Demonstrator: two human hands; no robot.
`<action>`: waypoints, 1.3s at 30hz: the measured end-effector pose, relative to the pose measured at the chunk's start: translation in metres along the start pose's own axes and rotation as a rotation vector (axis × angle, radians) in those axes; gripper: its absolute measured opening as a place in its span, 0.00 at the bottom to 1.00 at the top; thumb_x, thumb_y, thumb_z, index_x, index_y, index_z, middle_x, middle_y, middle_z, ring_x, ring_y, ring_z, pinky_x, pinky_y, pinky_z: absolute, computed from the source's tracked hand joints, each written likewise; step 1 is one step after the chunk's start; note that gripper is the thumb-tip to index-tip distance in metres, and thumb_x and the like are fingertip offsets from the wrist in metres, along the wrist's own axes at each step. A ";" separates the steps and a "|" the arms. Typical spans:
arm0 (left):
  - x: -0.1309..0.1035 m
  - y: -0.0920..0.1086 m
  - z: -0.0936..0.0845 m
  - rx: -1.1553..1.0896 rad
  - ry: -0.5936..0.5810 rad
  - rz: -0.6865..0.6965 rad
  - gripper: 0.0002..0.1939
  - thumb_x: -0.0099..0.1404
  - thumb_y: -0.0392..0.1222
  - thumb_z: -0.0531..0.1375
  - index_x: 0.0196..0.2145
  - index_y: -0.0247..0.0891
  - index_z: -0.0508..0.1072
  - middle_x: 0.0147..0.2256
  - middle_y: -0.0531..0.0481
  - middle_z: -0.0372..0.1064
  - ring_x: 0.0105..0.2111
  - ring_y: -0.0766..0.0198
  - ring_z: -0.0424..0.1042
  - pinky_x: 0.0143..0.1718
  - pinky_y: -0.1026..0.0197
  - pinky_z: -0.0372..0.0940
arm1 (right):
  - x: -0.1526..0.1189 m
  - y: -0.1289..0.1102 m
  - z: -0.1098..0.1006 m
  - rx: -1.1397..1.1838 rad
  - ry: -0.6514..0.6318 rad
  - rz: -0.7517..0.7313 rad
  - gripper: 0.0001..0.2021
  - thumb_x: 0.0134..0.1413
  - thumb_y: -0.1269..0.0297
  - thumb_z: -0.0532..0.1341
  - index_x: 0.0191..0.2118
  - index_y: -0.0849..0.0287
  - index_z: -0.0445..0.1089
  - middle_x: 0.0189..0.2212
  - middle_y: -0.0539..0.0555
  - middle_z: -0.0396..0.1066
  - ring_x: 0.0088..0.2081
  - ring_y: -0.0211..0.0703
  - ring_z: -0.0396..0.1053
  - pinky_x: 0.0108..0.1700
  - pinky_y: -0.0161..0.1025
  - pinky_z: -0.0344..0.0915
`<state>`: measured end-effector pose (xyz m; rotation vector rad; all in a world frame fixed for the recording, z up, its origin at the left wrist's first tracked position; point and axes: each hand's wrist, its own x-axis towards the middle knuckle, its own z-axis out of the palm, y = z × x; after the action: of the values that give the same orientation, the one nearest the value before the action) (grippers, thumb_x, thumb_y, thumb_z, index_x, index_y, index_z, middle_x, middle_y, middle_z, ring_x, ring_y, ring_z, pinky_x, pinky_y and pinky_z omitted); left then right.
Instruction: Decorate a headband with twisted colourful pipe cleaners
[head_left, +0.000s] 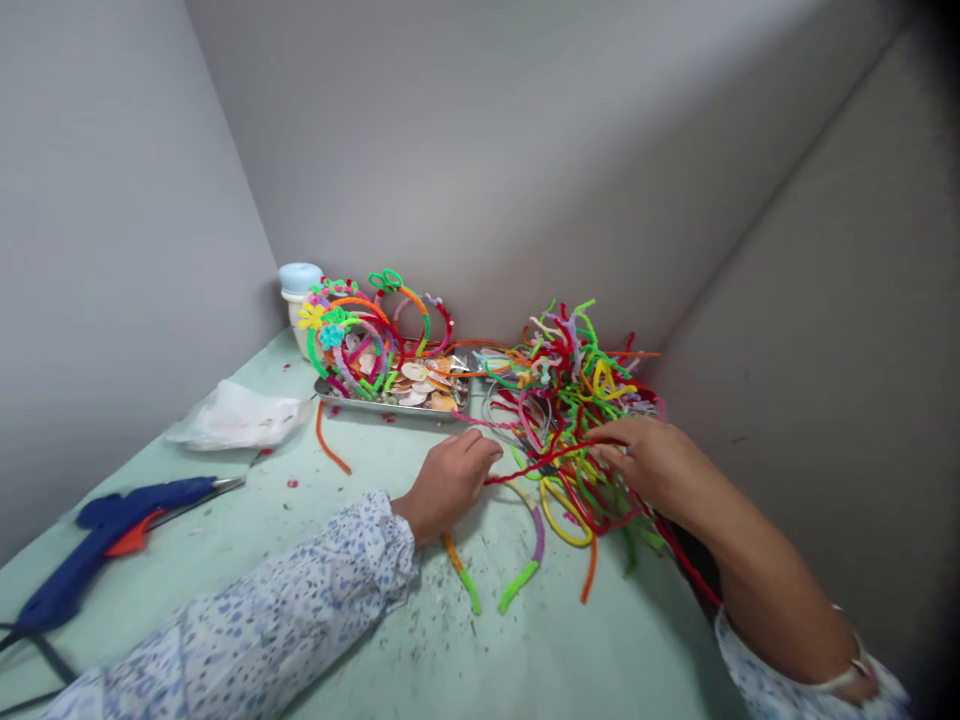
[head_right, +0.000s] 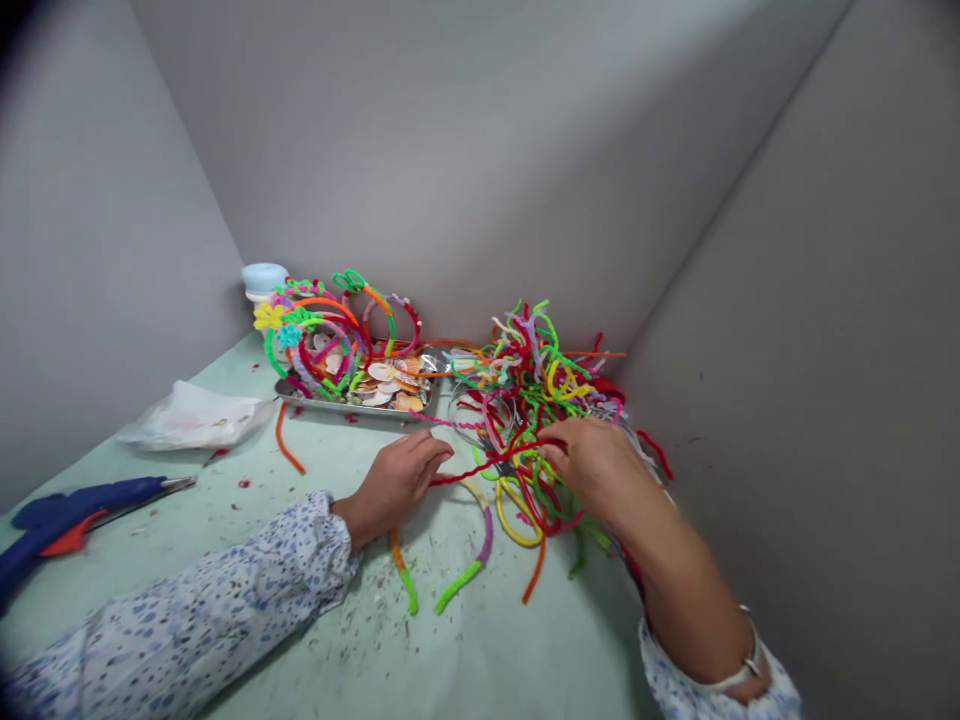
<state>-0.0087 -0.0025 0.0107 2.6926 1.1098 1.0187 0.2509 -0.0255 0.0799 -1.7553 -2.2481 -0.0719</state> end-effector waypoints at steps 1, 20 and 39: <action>0.000 0.000 0.000 -0.018 -0.004 -0.009 0.11 0.68 0.37 0.48 0.39 0.38 0.70 0.32 0.48 0.67 0.31 0.64 0.66 0.33 0.62 0.60 | 0.001 -0.005 0.003 -0.014 0.005 -0.028 0.11 0.51 0.63 0.58 0.38 0.52 0.76 0.36 0.54 0.77 0.37 0.47 0.71 0.37 0.38 0.61; 0.001 0.006 0.001 -0.379 -0.120 -0.162 0.13 0.68 0.42 0.49 0.37 0.39 0.73 0.35 0.50 0.73 0.33 0.64 0.69 0.35 0.64 0.62 | 0.001 -0.017 0.020 0.041 0.131 -0.151 0.21 0.47 0.65 0.63 0.50 0.56 0.70 0.48 0.59 0.70 0.48 0.53 0.65 0.49 0.47 0.60; 0.005 0.002 0.004 -0.659 -0.003 -0.345 0.12 0.64 0.42 0.55 0.33 0.36 0.77 0.29 0.48 0.67 0.33 0.64 0.66 0.37 0.63 0.60 | 0.001 -0.066 0.059 0.212 0.303 -0.183 0.10 0.57 0.66 0.57 0.41 0.58 0.74 0.34 0.57 0.68 0.38 0.47 0.63 0.41 0.44 0.62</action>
<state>-0.0023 0.0006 0.0108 1.9134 0.9671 1.0741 0.1757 -0.0289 0.0326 -1.3301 -2.1018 -0.1238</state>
